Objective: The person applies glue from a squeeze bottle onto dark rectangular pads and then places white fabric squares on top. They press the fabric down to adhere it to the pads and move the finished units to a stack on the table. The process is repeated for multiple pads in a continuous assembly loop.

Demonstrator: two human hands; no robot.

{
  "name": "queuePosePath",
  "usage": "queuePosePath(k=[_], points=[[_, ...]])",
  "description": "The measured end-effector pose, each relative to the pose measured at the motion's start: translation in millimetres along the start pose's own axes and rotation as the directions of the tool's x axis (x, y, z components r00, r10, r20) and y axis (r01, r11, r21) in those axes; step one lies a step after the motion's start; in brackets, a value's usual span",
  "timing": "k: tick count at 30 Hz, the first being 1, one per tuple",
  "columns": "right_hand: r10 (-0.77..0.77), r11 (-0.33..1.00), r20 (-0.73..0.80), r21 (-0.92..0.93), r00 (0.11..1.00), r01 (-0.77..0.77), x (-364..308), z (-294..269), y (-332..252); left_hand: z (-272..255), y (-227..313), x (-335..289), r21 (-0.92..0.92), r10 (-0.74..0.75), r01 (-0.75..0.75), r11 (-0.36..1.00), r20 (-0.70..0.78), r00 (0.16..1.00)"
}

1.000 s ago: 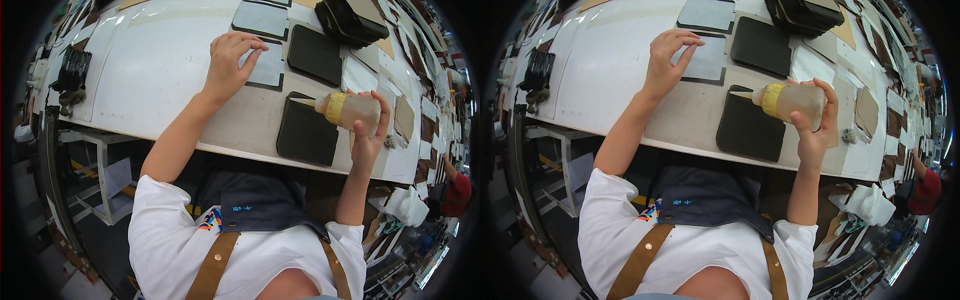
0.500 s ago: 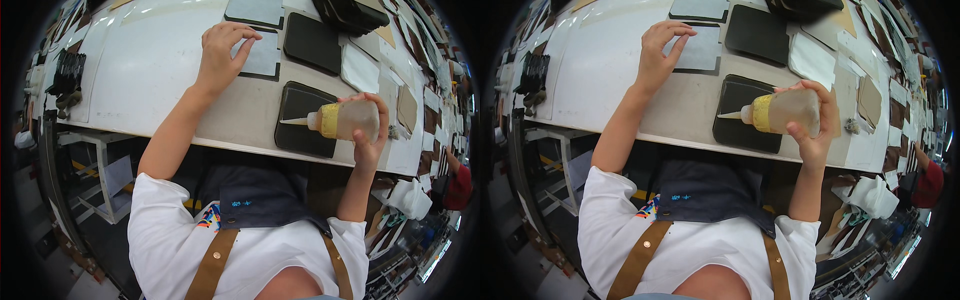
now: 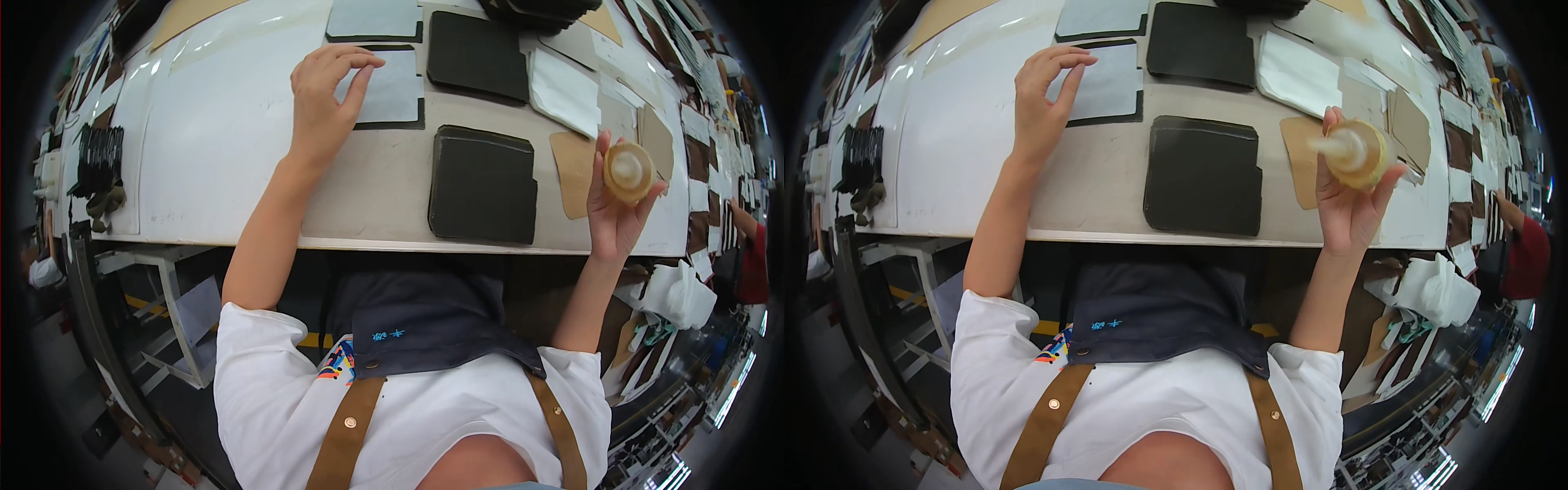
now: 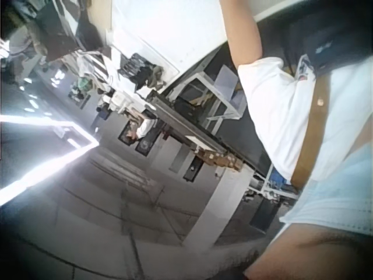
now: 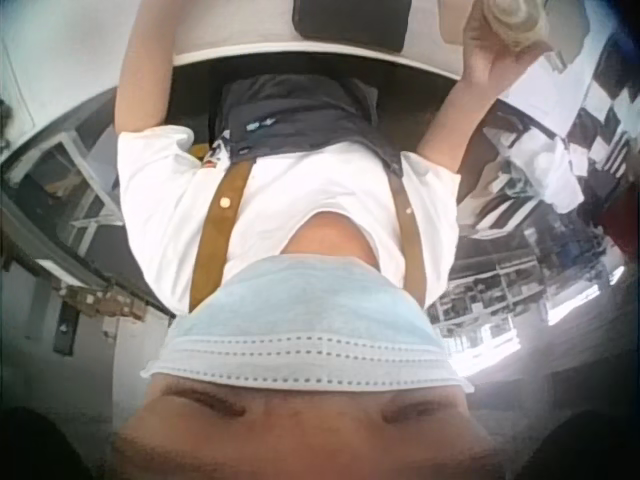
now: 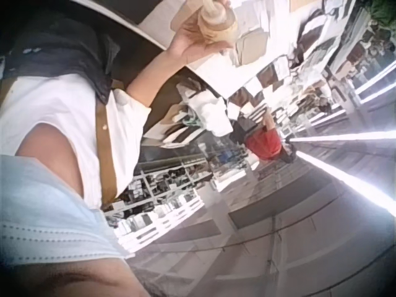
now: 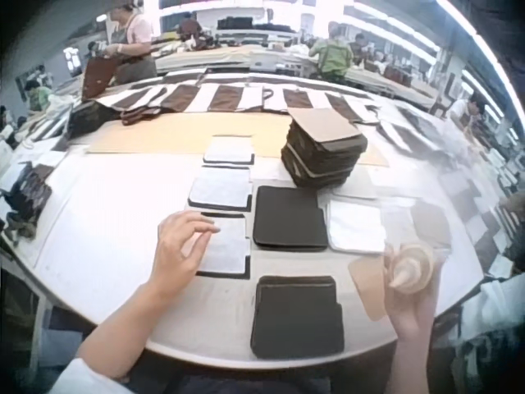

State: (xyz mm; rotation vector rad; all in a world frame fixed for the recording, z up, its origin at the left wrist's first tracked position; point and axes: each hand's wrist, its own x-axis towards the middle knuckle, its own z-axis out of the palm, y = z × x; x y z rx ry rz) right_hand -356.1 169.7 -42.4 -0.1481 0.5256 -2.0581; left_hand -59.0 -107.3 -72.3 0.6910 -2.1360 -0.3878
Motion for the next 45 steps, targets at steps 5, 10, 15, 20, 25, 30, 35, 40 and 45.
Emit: queuePosePath(k=[5,10,15,20,25,30,35,40,45], points=[[-0.356,0.827,-0.071,-0.489,0.932,0.279,8.3,-13.4,-22.3,-1.1,-0.7,1.8,-0.021,-0.016,0.016,1.0,0.007,1.0],[-0.382,0.45,0.208,-0.81,0.901,0.377,8.2,0.9,-31.5,-0.7,-1.7,2.0,-0.023,-0.032,0.032,0.999,0.008,0.999],[-0.368,0.31,0.297,-0.854,0.881,0.417,11.1,11.1,-26.9,1.1,-5.8,1.2,-0.062,-0.046,0.047,0.997,0.015,0.999],[-0.356,0.289,0.312,-0.86,0.881,0.421,15.2,8.6,-26.0,1.3,-5.5,1.3,-0.06,-0.04,0.04,0.997,0.006,0.999],[-0.341,0.225,0.344,-0.874,0.875,0.431,16.2,6.4,-28.6,1.2,-4.7,1.4,-0.05,-0.04,0.04,0.998,0.002,0.999],[-0.304,0.173,0.388,-0.876,0.87,0.451,12.6,6.2,-31.7,0.4,-4.0,2.4,-0.049,-0.028,0.028,0.998,0.005,1.0],[-0.319,0.181,0.429,-0.848,0.845,0.499,6.1,7.9,-29.1,0.6,-1.7,2.8,-0.057,-0.037,0.038,0.998,0.006,0.999],[-0.265,0.183,0.471,-0.832,0.841,0.523,-3.3,15.6,-25.0,-1.9,-1.3,2.8,-0.014,-0.027,0.028,1.0,0.035,0.999],[-0.256,0.146,0.503,-0.824,0.825,0.548,-10.1,22.1,-24.7,-2.3,-2.0,2.8,-0.025,-0.032,0.033,0.999,0.042,0.999]])
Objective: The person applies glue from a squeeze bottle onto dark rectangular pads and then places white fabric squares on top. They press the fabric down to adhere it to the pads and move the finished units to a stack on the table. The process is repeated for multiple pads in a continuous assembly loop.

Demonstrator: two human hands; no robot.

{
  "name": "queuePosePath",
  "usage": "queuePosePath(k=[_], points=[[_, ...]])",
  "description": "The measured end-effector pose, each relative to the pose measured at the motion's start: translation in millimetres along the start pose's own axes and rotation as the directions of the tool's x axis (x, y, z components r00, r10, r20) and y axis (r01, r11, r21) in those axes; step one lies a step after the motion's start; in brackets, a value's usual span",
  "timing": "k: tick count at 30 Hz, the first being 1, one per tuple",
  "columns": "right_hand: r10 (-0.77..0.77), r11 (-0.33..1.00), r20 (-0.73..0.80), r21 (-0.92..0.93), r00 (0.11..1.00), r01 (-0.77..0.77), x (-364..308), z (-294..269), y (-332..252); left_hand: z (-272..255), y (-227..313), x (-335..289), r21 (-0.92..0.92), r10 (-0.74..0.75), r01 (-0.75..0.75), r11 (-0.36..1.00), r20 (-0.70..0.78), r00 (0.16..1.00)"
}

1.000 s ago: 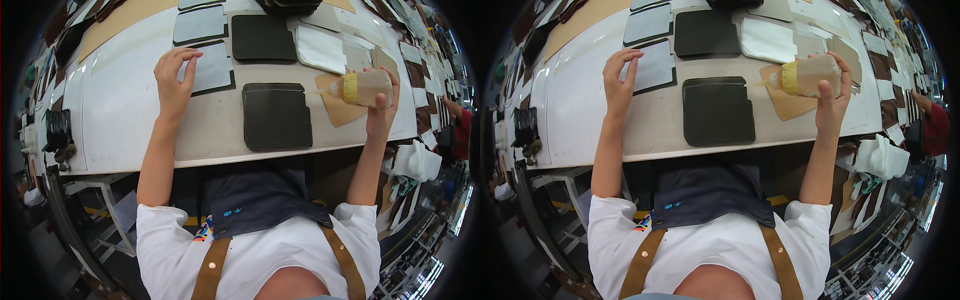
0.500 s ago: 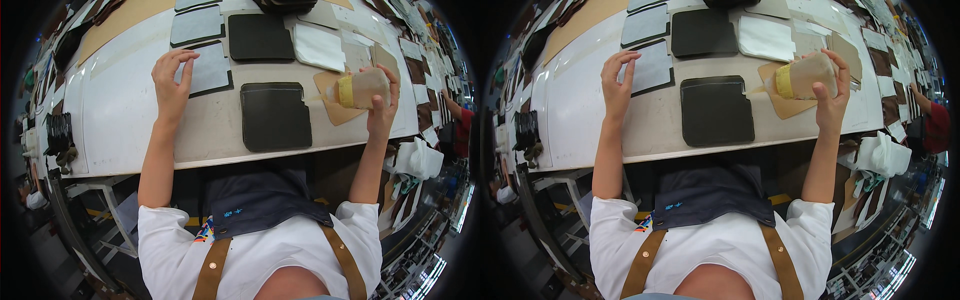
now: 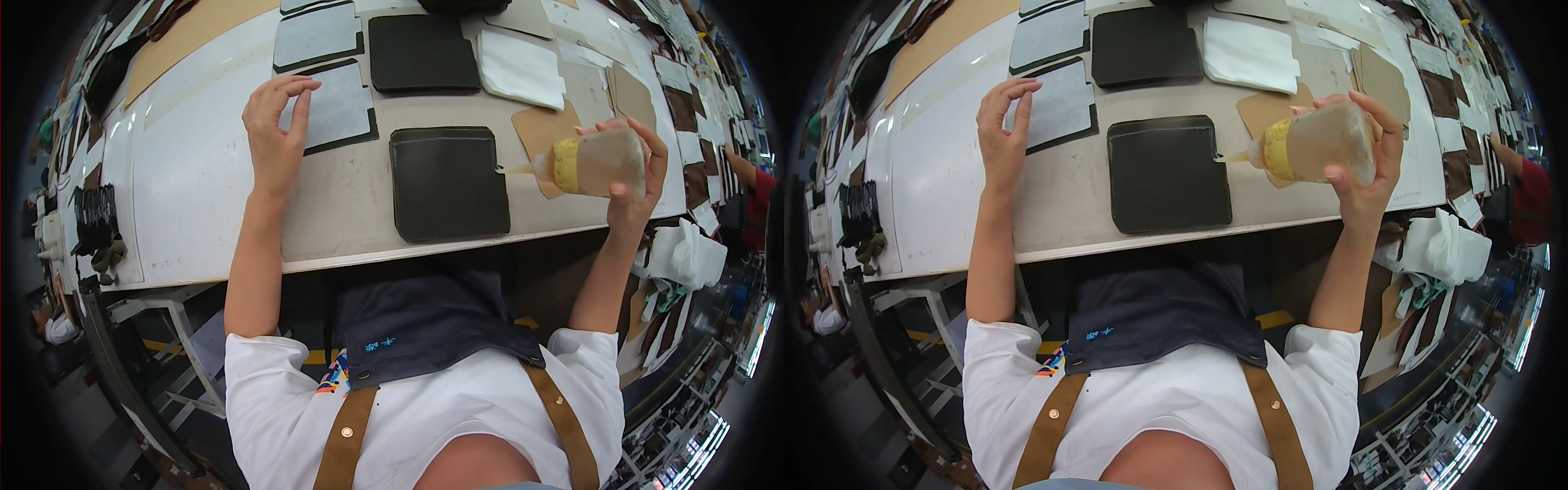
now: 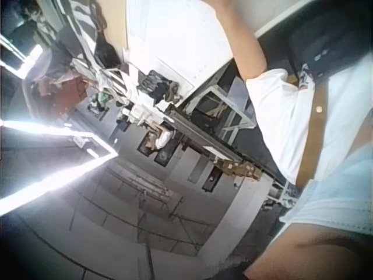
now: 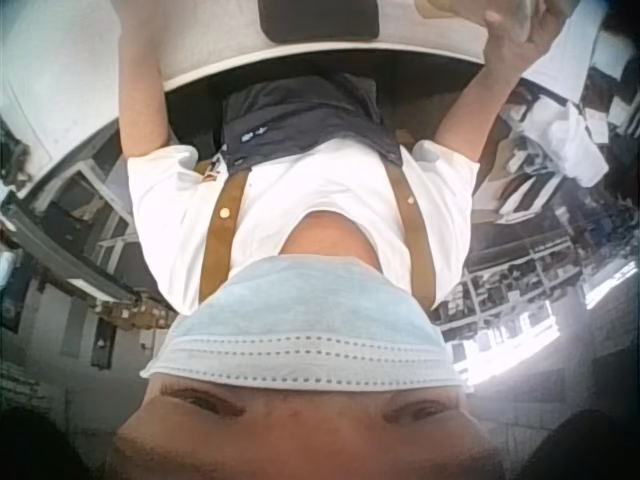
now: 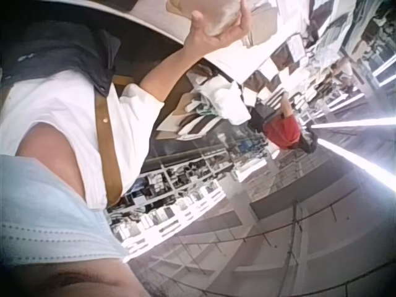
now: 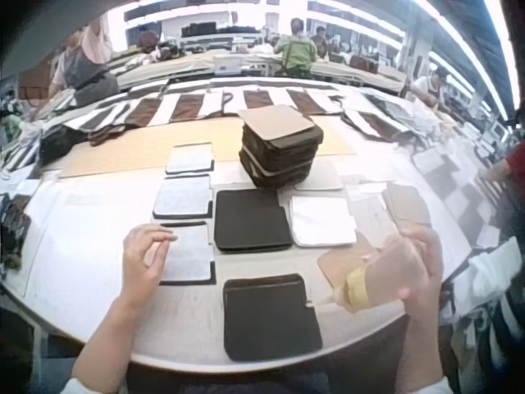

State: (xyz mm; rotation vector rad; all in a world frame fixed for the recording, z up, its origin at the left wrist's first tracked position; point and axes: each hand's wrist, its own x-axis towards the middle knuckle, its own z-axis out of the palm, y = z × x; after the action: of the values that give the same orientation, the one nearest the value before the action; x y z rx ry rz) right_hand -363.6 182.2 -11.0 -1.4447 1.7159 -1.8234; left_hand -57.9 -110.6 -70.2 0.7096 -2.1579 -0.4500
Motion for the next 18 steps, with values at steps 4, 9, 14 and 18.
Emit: queuePosePath(k=[4,9,14,18], points=[[-0.016,0.998,0.014,0.063,1.0,0.015,-1.1,-5.8,-1.9,0.0,1.0,0.2,0.013,0.013,-0.013,1.0,-0.005,1.0],[0.003,1.0,0.004,0.003,1.0,-0.003,-5.0,-5.9,-5.1,0.4,0.5,-0.1,0.003,0.005,-0.005,1.0,0.0,1.0],[0.015,1.0,0.006,0.01,1.0,-0.015,-10.8,-8.9,-5.9,0.1,1.9,-0.8,0.021,-0.002,0.002,1.0,-0.001,1.0],[0.02,1.0,-0.008,0.01,1.0,-0.02,-18.9,-15.4,-2.6,0.7,1.0,-0.4,0.015,0.004,-0.004,1.0,0.004,1.0]])
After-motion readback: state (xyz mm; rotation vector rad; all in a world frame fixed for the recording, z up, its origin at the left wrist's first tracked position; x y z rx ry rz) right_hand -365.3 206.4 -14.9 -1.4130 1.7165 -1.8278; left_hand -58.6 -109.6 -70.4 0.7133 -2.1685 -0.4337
